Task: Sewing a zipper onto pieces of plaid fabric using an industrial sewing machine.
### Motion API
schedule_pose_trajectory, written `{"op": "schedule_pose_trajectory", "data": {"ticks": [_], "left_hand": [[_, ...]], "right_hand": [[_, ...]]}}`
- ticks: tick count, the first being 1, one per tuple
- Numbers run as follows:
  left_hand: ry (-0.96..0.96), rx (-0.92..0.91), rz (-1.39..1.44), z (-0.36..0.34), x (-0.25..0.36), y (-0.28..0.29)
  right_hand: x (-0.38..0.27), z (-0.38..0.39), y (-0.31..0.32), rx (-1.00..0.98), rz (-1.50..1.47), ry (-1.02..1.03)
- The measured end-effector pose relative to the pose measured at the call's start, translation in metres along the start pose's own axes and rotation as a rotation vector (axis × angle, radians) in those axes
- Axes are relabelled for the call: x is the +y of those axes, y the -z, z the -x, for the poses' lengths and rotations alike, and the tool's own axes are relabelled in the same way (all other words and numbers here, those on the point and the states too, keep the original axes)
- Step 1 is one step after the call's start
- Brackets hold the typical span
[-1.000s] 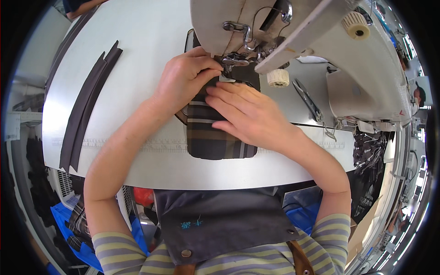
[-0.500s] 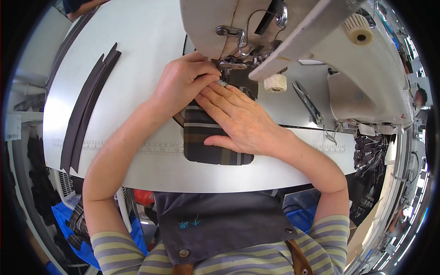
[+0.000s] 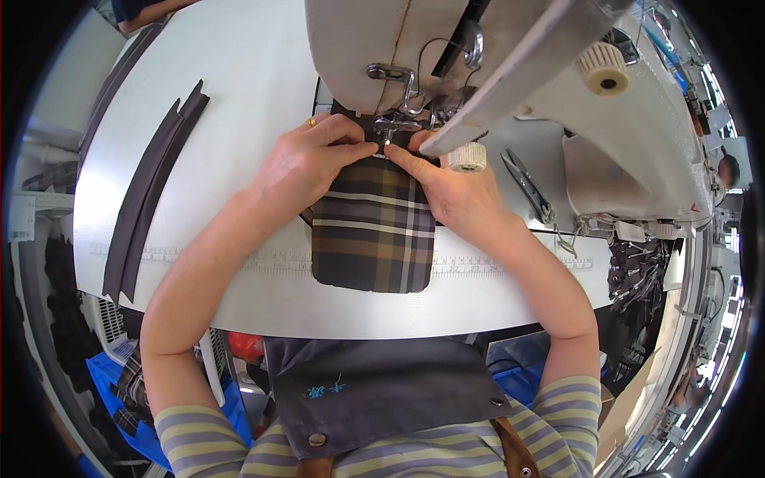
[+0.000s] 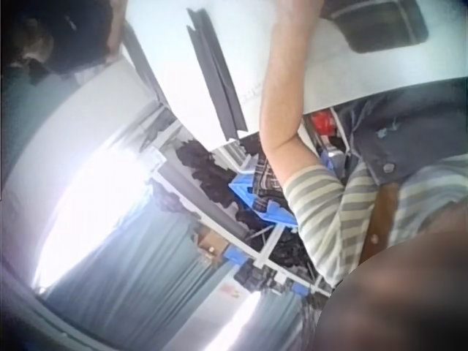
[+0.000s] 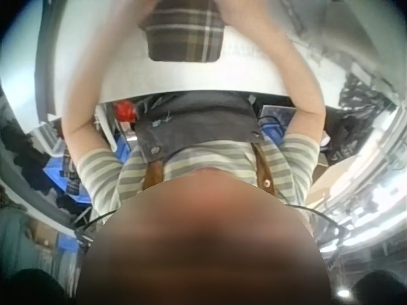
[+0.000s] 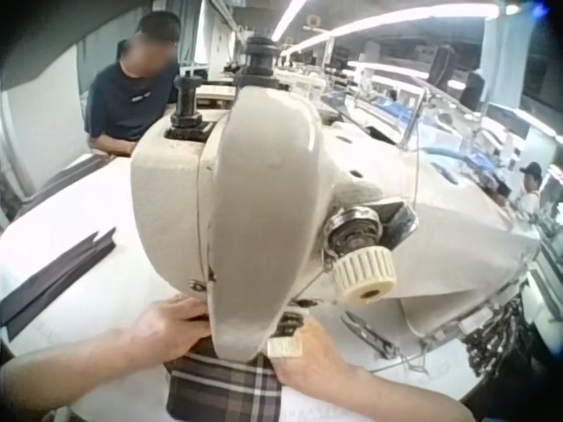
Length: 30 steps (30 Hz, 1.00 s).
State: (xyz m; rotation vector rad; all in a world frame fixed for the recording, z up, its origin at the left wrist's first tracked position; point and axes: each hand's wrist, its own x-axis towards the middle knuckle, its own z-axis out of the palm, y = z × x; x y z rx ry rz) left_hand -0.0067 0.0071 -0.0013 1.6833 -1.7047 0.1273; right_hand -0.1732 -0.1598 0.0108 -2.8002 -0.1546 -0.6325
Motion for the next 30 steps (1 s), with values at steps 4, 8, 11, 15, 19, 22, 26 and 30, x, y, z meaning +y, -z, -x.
{"op": "schedule_pose_trajectory", "data": {"ticks": [4,8,11,15,19,22,26,30], "left_hand": [[-0.004,-0.02,-0.009,0.0,-0.002,-0.001],[-0.03,0.006,-0.045,-0.003,0.001,0.0],[-0.061,-0.01,-0.034,-0.003,-0.004,0.0],[-0.015,-0.008,0.061,-0.006,-0.008,0.003],[0.038,-0.003,0.112,-0.009,-0.006,0.002],[0.049,0.013,0.103,-0.012,-0.008,0.003],[0.083,0.012,0.118,-0.016,-0.008,0.003],[0.08,-0.005,0.086,-0.016,-0.005,0.005]], "right_hand": [[0.001,0.003,0.001,-0.055,0.095,-0.027],[0.005,0.003,-0.005,0.022,0.014,0.021],[0.001,0.0,-0.001,-0.013,0.013,0.01],[0.003,-0.003,-0.002,-0.062,-0.018,-0.011],[0.009,-0.004,-0.005,0.036,-0.075,0.014],[0.008,-0.005,-0.005,0.011,-0.088,-0.022],[0.014,-0.006,-0.01,0.022,-0.091,-0.051],[0.012,-0.006,-0.013,0.054,-0.074,-0.029]]}}
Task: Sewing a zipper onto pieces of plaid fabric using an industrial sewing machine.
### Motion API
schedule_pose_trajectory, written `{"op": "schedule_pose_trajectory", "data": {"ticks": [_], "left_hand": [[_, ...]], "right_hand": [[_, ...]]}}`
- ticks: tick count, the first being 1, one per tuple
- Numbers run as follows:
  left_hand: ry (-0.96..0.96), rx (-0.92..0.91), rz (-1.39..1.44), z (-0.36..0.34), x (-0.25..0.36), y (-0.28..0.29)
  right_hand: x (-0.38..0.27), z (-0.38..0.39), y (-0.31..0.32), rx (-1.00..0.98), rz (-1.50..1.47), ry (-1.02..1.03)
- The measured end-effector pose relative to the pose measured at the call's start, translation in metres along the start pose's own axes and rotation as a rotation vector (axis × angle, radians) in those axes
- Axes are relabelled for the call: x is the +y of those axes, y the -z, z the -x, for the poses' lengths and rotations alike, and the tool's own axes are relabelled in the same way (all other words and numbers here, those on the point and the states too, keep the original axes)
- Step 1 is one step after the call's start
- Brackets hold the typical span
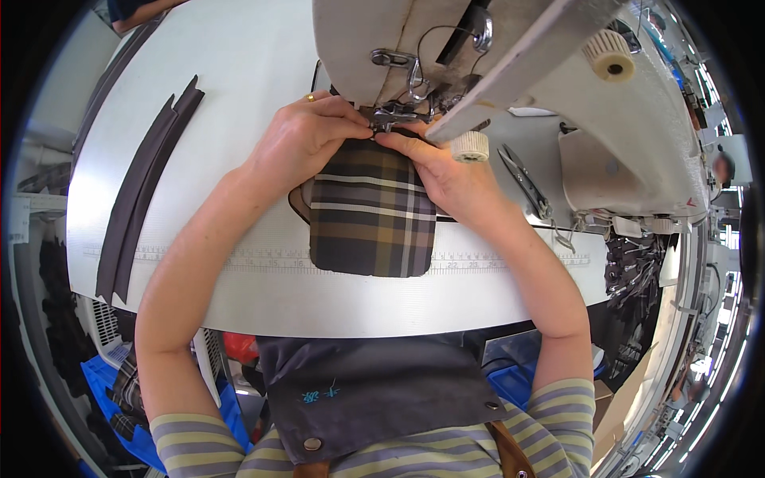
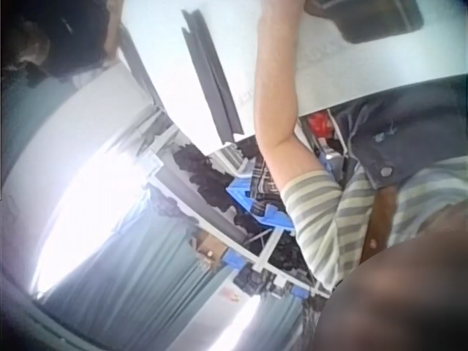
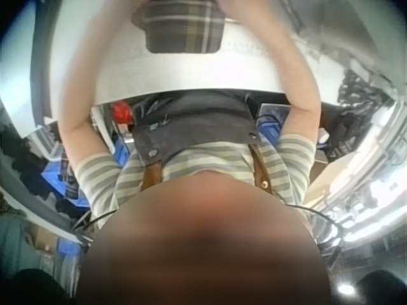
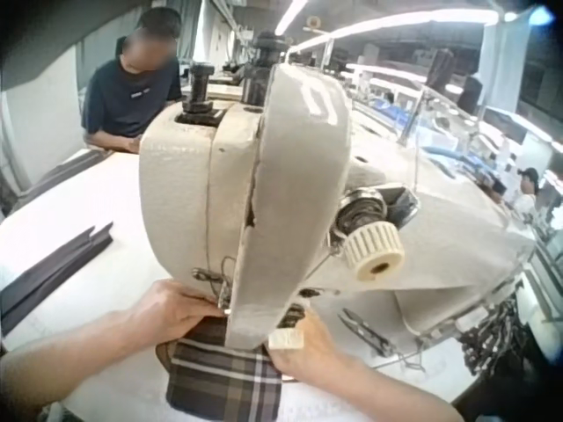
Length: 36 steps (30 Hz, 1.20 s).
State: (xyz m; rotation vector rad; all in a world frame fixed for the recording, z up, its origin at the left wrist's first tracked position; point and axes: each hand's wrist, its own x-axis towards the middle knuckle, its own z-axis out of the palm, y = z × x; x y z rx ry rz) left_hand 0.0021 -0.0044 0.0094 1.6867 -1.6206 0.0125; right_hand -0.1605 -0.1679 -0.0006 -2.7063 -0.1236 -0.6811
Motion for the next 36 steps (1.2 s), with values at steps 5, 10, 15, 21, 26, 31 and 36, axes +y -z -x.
{"op": "schedule_pose_trajectory", "data": {"ticks": [5,10,15,21,26,31,36], "left_hand": [[-0.014,0.006,0.031,0.0,-0.003,-0.001],[0.001,-0.006,0.033,-0.001,-0.004,0.0],[0.006,-0.017,0.028,0.003,-0.006,-0.001],[-0.049,-0.011,-0.03,0.001,-0.004,0.001],[0.476,-0.014,0.321,0.001,-0.004,0.005],[-0.083,-0.061,-0.259,0.014,-0.004,0.002],[0.053,-0.086,-0.254,0.022,0.018,-0.002]], "right_hand": [[-0.001,-0.001,0.001,0.013,0.01,0.022],[-0.004,-0.004,0.004,0.028,-0.007,0.014],[-0.005,-0.004,0.004,0.007,-0.01,0.024],[0.006,0.002,0.005,0.008,-0.027,0.059],[-0.009,0.031,0.037,0.093,0.162,-0.083],[0.029,0.096,0.075,0.185,0.374,-0.343],[0.033,0.092,0.076,0.251,0.306,-0.383]]}}
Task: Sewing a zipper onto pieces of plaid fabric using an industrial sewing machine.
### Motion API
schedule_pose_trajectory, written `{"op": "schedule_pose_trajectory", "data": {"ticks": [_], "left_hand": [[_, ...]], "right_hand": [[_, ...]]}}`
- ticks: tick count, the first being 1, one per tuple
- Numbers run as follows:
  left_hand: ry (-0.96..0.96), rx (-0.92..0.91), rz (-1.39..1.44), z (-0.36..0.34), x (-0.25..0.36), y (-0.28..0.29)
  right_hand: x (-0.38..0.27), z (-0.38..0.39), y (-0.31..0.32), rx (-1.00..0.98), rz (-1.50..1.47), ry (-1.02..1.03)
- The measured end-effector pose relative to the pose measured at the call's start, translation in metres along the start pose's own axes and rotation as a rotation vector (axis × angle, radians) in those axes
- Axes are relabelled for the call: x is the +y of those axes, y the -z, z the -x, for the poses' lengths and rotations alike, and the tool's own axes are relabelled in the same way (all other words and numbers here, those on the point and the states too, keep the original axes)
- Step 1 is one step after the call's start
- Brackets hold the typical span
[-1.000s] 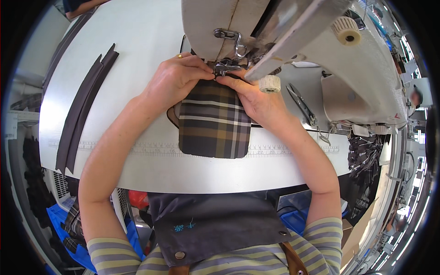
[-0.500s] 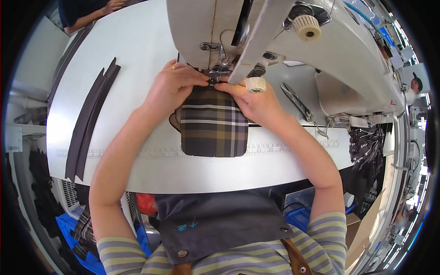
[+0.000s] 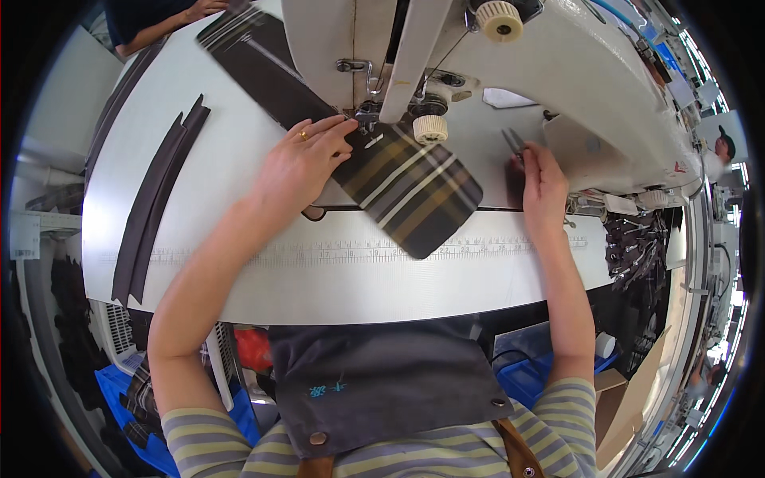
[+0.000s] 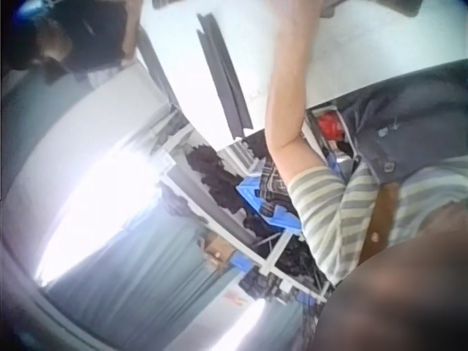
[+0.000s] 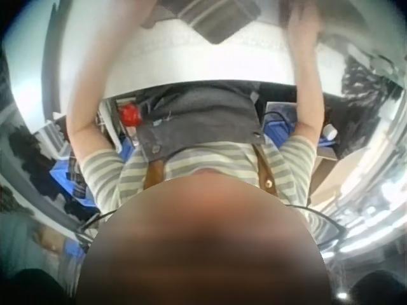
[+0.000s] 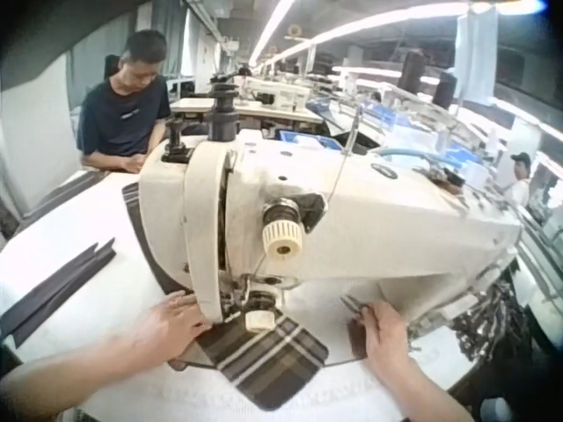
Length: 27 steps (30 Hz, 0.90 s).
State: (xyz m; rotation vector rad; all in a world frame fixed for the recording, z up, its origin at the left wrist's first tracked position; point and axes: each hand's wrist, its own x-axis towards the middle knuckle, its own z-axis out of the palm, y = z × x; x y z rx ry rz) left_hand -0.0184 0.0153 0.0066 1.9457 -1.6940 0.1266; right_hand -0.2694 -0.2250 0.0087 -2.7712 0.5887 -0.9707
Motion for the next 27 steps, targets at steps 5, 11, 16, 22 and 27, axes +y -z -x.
{"op": "schedule_pose_trajectory", "data": {"ticks": [5,11,16,22,27], "left_hand": [[0.279,-0.165,0.442,0.009,0.019,0.035],[0.31,-0.384,0.883,0.1,0.069,0.061],[0.351,-0.28,0.967,0.121,0.078,0.058],[0.371,-0.258,0.998,0.12,0.079,0.059],[0.33,-0.287,1.017,0.123,0.075,0.059]], "right_hand": [[-0.009,-0.004,0.007,-0.075,-0.465,-0.498],[-0.047,0.01,0.012,-0.177,-0.405,-0.137],[-0.118,-0.008,-0.001,-0.285,-0.25,0.57],[-0.134,0.013,-0.017,-0.291,-0.404,0.572],[-0.114,0.007,-0.015,-0.211,-0.191,0.258]]}}
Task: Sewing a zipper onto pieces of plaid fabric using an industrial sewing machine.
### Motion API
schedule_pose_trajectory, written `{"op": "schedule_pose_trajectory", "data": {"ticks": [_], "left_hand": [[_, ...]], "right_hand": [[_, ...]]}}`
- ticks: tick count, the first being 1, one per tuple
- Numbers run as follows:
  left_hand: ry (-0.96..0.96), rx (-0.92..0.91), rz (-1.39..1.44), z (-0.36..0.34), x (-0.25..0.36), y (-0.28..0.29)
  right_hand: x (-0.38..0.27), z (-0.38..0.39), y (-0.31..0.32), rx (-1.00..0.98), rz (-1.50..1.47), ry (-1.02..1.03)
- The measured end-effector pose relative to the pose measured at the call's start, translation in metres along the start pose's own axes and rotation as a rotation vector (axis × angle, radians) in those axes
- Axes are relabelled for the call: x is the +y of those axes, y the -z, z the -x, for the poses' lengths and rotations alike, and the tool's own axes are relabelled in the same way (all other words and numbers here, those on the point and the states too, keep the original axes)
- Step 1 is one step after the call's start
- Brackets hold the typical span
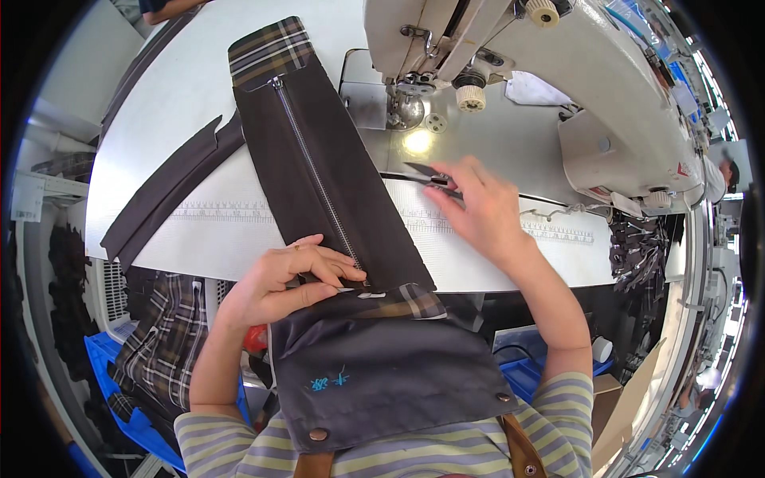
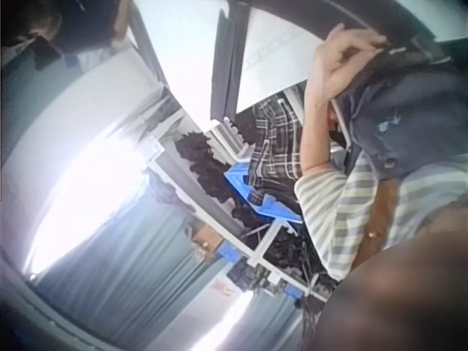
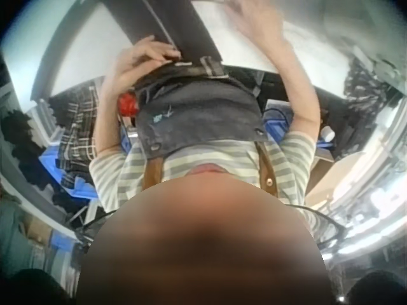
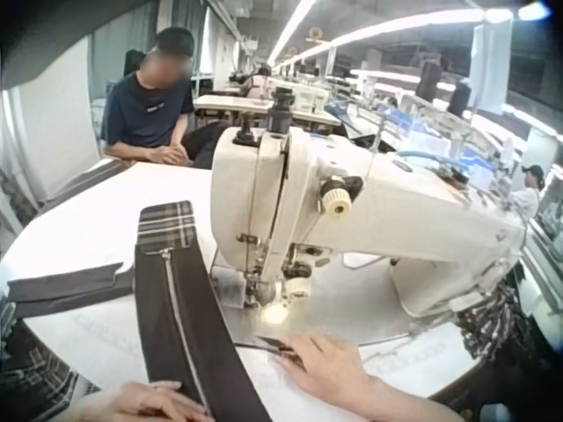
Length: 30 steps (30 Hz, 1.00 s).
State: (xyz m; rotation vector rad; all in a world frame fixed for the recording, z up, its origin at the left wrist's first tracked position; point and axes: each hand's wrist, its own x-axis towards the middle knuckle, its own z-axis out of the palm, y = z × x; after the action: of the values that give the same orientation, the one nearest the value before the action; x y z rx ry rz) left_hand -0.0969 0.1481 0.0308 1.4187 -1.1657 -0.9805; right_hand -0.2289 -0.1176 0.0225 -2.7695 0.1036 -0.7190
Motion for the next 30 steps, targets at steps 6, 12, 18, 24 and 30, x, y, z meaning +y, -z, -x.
{"op": "schedule_pose_trajectory", "data": {"ticks": [6,12,18,24,30], "left_hand": [[-0.01,0.003,0.037,-0.001,0.003,0.002],[-0.078,0.056,-0.328,0.012,-0.001,-0.013],[-0.143,0.126,-0.222,0.026,0.001,-0.009],[-0.094,0.367,-1.033,0.015,-0.014,-0.028],[-0.017,0.504,-0.126,-0.01,0.003,-0.048]], "right_hand": [[0.001,-0.019,-0.016,-0.071,-0.125,0.018],[0.016,-0.006,-0.004,0.025,-0.561,-0.397],[0.016,0.022,0.025,-0.043,0.229,-0.024],[-0.069,0.045,0.009,-0.141,-0.134,-0.091],[-0.066,0.021,0.015,0.176,-0.347,-0.078]]}}
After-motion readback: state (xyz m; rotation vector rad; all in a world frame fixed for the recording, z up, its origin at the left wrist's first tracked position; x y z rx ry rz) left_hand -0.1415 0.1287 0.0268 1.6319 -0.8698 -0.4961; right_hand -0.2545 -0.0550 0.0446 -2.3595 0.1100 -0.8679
